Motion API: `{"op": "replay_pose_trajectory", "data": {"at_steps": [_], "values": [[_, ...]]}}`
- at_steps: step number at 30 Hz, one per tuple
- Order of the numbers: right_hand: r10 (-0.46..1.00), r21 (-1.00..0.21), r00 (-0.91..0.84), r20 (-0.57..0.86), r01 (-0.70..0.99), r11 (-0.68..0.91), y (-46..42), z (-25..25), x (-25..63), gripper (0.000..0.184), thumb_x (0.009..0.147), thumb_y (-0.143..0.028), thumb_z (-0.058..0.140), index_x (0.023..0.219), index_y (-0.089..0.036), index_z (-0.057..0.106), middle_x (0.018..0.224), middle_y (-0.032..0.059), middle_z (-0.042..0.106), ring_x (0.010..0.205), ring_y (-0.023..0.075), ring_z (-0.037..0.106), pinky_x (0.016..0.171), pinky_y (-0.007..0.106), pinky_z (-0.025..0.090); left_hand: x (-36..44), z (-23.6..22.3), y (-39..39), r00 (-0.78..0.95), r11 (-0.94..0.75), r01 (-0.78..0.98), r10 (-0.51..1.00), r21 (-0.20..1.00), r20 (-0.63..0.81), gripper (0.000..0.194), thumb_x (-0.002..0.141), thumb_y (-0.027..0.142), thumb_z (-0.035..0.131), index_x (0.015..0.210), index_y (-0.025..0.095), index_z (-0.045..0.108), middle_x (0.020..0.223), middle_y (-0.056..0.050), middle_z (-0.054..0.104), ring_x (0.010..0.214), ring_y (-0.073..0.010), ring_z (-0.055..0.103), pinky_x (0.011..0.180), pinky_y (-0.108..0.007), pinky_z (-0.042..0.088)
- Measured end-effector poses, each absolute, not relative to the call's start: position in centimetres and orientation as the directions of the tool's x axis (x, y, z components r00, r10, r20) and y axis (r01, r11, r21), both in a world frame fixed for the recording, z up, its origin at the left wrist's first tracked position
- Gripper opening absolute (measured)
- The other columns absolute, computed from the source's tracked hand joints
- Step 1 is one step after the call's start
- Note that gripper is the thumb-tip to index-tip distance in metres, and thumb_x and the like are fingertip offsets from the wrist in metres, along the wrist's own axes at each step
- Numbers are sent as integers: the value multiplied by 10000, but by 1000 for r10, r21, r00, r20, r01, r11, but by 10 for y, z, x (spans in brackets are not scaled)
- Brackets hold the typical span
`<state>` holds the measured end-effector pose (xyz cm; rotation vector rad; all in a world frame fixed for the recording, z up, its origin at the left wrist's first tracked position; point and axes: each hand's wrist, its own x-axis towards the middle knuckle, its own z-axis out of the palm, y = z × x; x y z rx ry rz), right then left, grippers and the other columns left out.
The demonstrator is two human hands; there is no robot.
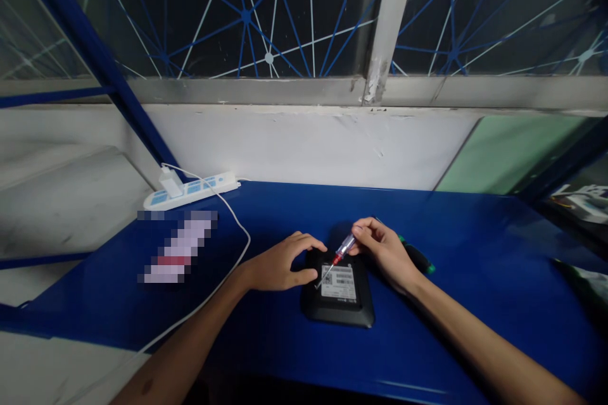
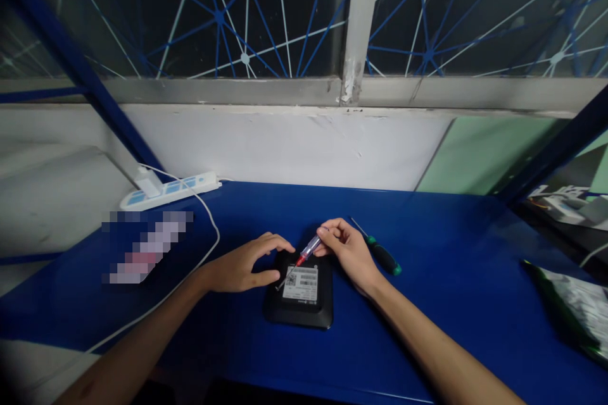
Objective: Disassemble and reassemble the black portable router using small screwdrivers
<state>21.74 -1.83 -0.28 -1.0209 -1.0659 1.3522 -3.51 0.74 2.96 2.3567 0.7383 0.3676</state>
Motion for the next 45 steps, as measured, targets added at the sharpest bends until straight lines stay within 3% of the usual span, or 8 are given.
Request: {"op": "replay_pose_trajectory", "data": {"at_steps": [13, 21, 30, 37, 45], "values": [[999, -983, -54, 2, -183, -8, -19, -5, 219, 316, 828, -469, 747, 912, -190, 626, 707, -11, 710, 626, 102, 675, 673, 224, 534, -34, 31, 9, 836, -620, 409, 549, 670, -2, 501, 835, 363, 708, 1294, 279, 527, 1307, -49, 593, 1233, -279, 519, 1181, -541, 249], [998, -986, -60, -2, -166, -12, -19, -4, 218, 322, 824, -479, 746, 902, -191, 628, 712, -3, 713, 630, 113, 679, 679, 245, 544, -36, 27, 10, 828, -604, 432, 561, 670, -29, 559, 799, 361, 736, 1307, 283, 519, 1316, -40, 566, 1248, -281, 489, 1145, -507, 311], [998, -986, -56, -10, -164, -19, -19, -4, 217, 311, 834, -466, 742, 911, -188, 626, 709, -10, 711, 632, 96, 675, 680, 217, 537, -35, 30, 10, 833, -612, 418, 552, 672, -16, 564, 792, 384, 744, 1298, 280, 520, 1312, -42, 577, 1237, -284, 503, 1172, -535, 252], [998, -989, -62, 8, -145, -2, -20, -4, 218, 315, 833, -472, 740, 906, -189, 622, 710, -8, 709, 633, 107, 678, 682, 236, 538, -35, 31, 10, 842, -633, 407, 540, 658, -1, 490, 834, 260, 630, 1307, 270, 505, 1305, -52, 579, 1235, -268, 506, 1167, -536, 258], [999, -986, -46, -9, -163, -16, -19, -5, 218, 322, 827, -478, 744, 925, -196, 623, 694, -13, 710, 623, 105, 670, 679, 234, 523, -35, 31, 10, 842, -626, 406, 539, 666, -7, 542, 814, 355, 720, 1307, 278, 508, 1319, -46, 574, 1246, -282, 503, 1170, -533, 259]]}}
